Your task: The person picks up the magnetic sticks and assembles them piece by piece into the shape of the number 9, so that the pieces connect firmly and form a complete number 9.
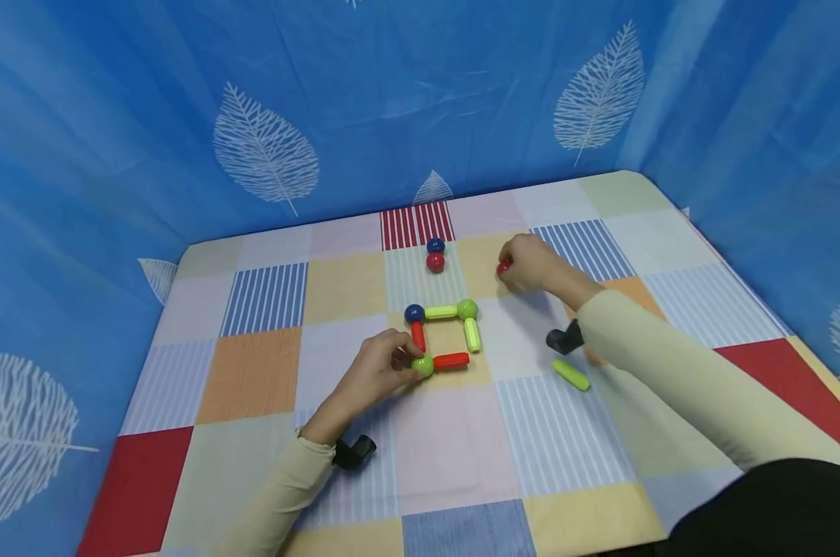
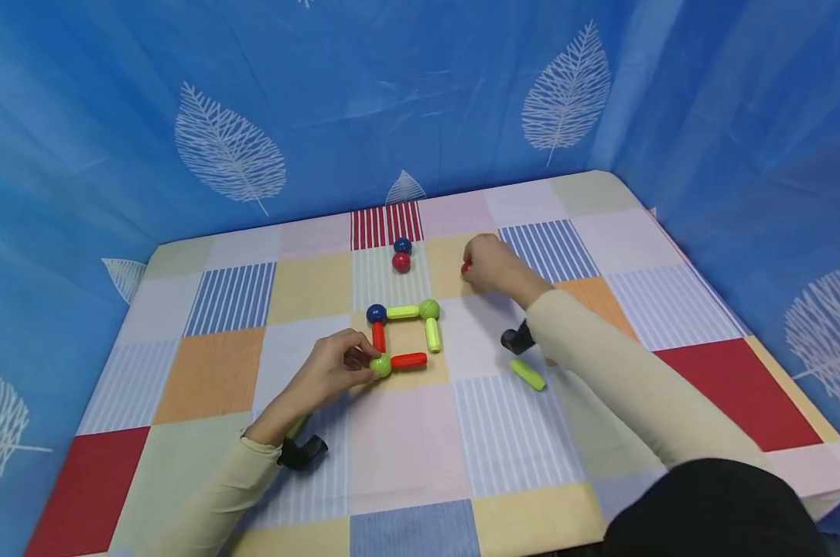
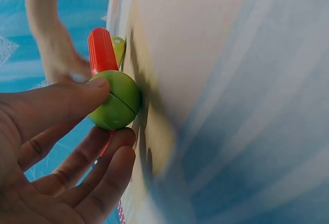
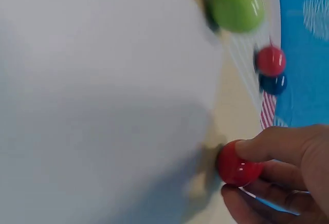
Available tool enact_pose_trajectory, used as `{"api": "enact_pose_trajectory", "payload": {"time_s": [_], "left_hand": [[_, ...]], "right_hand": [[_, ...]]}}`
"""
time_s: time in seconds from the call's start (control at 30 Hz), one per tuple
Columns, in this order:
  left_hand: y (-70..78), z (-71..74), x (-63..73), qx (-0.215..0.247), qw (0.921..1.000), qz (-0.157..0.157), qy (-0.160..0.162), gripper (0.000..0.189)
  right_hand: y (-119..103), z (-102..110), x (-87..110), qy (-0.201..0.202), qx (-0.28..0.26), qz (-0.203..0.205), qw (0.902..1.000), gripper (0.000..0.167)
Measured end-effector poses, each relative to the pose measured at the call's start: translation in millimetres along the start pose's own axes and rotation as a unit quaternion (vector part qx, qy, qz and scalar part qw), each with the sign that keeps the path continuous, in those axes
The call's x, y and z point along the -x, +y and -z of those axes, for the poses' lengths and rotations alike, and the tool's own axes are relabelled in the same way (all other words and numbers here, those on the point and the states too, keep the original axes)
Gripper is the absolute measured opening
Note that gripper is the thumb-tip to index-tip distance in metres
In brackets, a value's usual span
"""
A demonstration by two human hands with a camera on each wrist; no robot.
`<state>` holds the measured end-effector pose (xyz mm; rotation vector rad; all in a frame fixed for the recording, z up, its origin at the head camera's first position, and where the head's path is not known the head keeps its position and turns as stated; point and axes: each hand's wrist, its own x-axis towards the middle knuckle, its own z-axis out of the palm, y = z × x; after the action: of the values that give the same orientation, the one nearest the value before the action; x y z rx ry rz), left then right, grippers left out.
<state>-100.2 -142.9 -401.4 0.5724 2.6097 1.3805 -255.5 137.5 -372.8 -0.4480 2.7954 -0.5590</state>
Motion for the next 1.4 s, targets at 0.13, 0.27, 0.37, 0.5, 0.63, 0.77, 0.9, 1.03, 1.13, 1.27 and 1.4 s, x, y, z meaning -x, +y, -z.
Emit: {"api": "enact_pose_trajectory", "payload": {"time_s": [0.13, 0.27, 0.37, 0.5, 0.63, 0.77, 0.9, 1.03, 1.13, 1.27, 1.4], "left_hand": [[-2.0, 3.8, 0.6, -0.009, 0.9999, -0.003, 0.008, 0.021], [-2.4, 8.5, -0.3, -0.010, 0.9998, 0.013, 0.006, 0.020], [-1.8, 10.3, -1.2, -0.011, 0.9997, 0.020, 0.000, 0.020], [-1.4, 9.2, -2.1, -0.006, 0.9998, 0.021, -0.005, 0.020], [-1.4, 6.6, -2.4, 0.000, 0.9999, 0.010, -0.006, 0.020], [-0.7, 5.1, -0.7, 0.002, 1.0000, 0.001, -0.008, 0.020], [-0.8, 3.8, 0.1, 0.005, 0.9999, 0.002, -0.008, 0.020], [-0.8, 2.7, 0.5, 0.008, 0.9999, 0.005, -0.009, 0.020], [-0.3, 2.0, 1.0, 0.003, 1.0000, 0.003, -0.009, 0.021], [1.6, 0.9, 0.9, -0.013, 0.9998, 0.008, -0.016, 0.023], [2.6, -0.6, 1.5, -0.020, 0.9994, 0.016, -0.025, 0.023]], "right_hand": [[5, -9, 50.5, -0.017, -0.024, 0.035, 0.9990, 0.030], [-3, -21, 86.4, -0.022, -0.059, 0.067, 0.9958, 0.028], [-16, -31, 100.5, -0.026, -0.078, 0.084, 0.9931, 0.026], [-33, -44, 107.3, -0.038, -0.103, 0.096, 0.9894, 0.026], [-47, -52, 107.1, -0.044, -0.126, 0.100, 0.9861, 0.026], [-55, -56, 106.0, -0.040, -0.137, 0.095, 0.9852, 0.028], [-57, -58, 107.4, -0.032, -0.136, 0.087, 0.9863, 0.032], [-57, -57, 109.5, -0.034, -0.133, 0.079, 0.9874, 0.029], [-57, -56, 110.5, -0.037, -0.131, 0.072, 0.9881, 0.027], [-55, -55, 111.4, -0.038, -0.131, 0.071, 0.9881, 0.026], [-53, -54, 112.4, -0.041, -0.136, 0.076, 0.9869, 0.025]]}}
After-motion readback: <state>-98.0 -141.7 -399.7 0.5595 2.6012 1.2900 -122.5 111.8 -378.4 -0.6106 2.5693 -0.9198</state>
